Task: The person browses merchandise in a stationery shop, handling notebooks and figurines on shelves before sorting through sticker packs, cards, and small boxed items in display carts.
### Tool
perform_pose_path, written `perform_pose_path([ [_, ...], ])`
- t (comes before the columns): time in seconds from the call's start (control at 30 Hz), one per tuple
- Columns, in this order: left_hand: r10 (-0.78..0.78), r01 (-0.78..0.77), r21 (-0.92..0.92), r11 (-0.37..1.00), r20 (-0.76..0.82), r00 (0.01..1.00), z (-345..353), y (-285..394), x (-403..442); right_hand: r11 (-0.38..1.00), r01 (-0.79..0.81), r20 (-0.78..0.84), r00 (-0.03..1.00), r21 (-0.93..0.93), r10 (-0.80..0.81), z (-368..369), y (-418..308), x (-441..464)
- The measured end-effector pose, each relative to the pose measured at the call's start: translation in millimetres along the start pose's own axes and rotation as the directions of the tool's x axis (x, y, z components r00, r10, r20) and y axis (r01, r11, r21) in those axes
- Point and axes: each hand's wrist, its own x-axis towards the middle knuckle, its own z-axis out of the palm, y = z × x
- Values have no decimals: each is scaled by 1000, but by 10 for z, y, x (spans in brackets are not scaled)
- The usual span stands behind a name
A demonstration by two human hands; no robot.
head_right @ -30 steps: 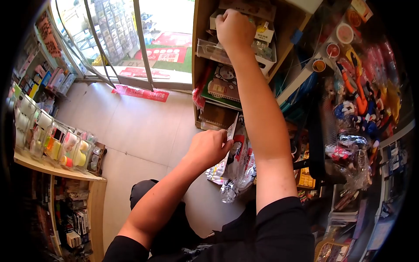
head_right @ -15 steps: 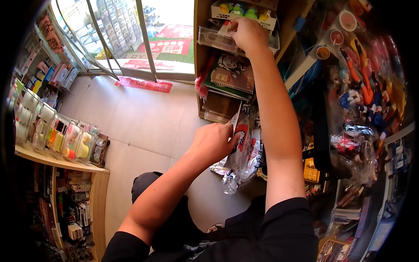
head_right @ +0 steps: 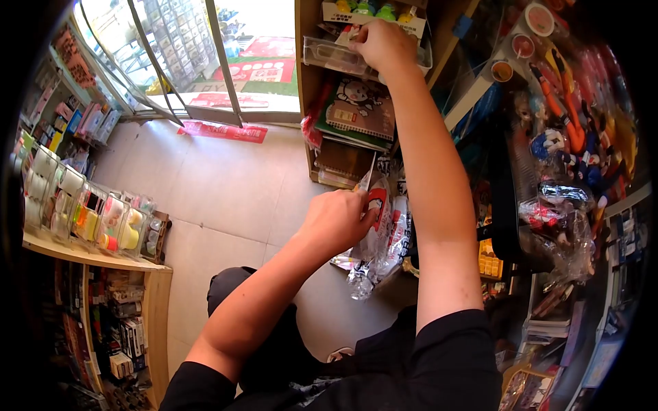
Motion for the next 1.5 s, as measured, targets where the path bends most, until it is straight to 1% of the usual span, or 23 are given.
perform_pose_path([
  [0.07, -7, 6, -7, 1000, -6, 1000, 2, -14, 0, 1000, -14, -11, 1000, -11, 14, -22, -60, -73],
  [0.13, -15, 15, -19, 1000, -8, 1000, -4, -60, 2, 933, 52, -252, 967, 355, 41, -95, -221, -348],
  [0.2, -47, 46, 16, 999, 6, 999, -30, -159, 31, 841, 70, -299, 948, 537, 112, -202, -418, -797],
  [0.27, -104, 92, 111, 990, 100, 990, -98, -257, 90, 746, 34, -244, 954, 665, 174, -329, -584, -1339],
  [0.33, -69, 67, 102, 993, 19, 997, -70, -430, 107, 709, 31, -171, 977, 704, 127, -402, -617, -1907],
  [0.37, -100, 86, 159, 984, 87, 991, -166, -448, 133, 667, -44, 8, 998, 744, 57, -461, -582, -2183],
  [0.4, -26, 24, 99, 995, 15, 1000, -79, -608, 143, 628, -126, 183, 983, 768, -26, -524, -501, -2459],
  [0.43, -106, 99, 116, 988, 56, 993, -124, -602, 185, 589, -206, 355, 923, 781, -148, -556, -391, -2740],
  [0.5, -221, 205, 145, 968, 104, 970, -114, -684, 294, 507, -378, 602, 686, 775, -409, -583, -103, -3293],
  [0.6, -203, 194, 114, 974, 78, 976, 10, -891, 461, 414, -712, 702, 156, 567, -694, -640, 298, -3987],
  [0.63, -140, 141, 79, 987, -20, 990, 115, -984, 522, 399, -811, 735, 56, 428, -675, -601, 445, -4264],
  [0.67, -179, 180, 65, 982, -15, 984, 179, -1016, 636, 380, -884, 748, -54, 272, -661, -545, 613, -4581],
  [0.7, -128, 129, 17, 992, -57, 990, 310, -1158, 776, 273, -948, 777, -48, 162, -628, -505, 804, -4895],
  [0.77, -60, 59, -14, 998, -94, 994, 468, -1357, 1019, -108, -993, 832, 99, 48, -546, -494, 1122, -5664],
  [0.8, 0, 30, 135, 990, -220, 976, 490, -1392, 1133, -283, -959, 851, 163, 17, -499, -513, 1210, -5999],
  [0.83, 82, 18, 282, 959, -337, 938, 495, -1428, 1274, -451, -893, 823, 262, 9, -504, -572, 1215, -6232],
  [0.87, 95, 6, 288, 958, -336, 937, 499, -1508, 1414, -603, -798, 795, 357, -14, -490, -638, 1212, -6477],
  [0.9, 104, -9, 333, 943, -270, 957, 502, -1620, 1535, -702, -711, 793, 449, 38, -412, -600, 1271, -6789],
  [0.93, 106, -23, 374, 927, -205, 973, 518, -1689, 1638, -703, -709, 792, 453, 42, -409, -623, 1262, -7004],
  [1.0, 47, 37, 404, 914, -196, 980, 530, -1783, 1785, -955, -288, 739, 658, 73, -142, -497, 1321, -7202],
  [1.07, -25, 94, 411, 907, -170, 985, 647, -1930, 1864, -942, -335, 714, 666, 28, -216, -469, 1369, -7191],
  [1.23, -60, 104, 308, 946, -149, 987, 561, -1867, 1967, -957, -226, 666, 688, -182, -289, -465, 1513, -7280],
  [1.5, -33, 77, 252, 965, -175, 984, 664, -1825, 2023, -960, -167, 663, 695, -226, -277, -480, 1420, -7084],
])
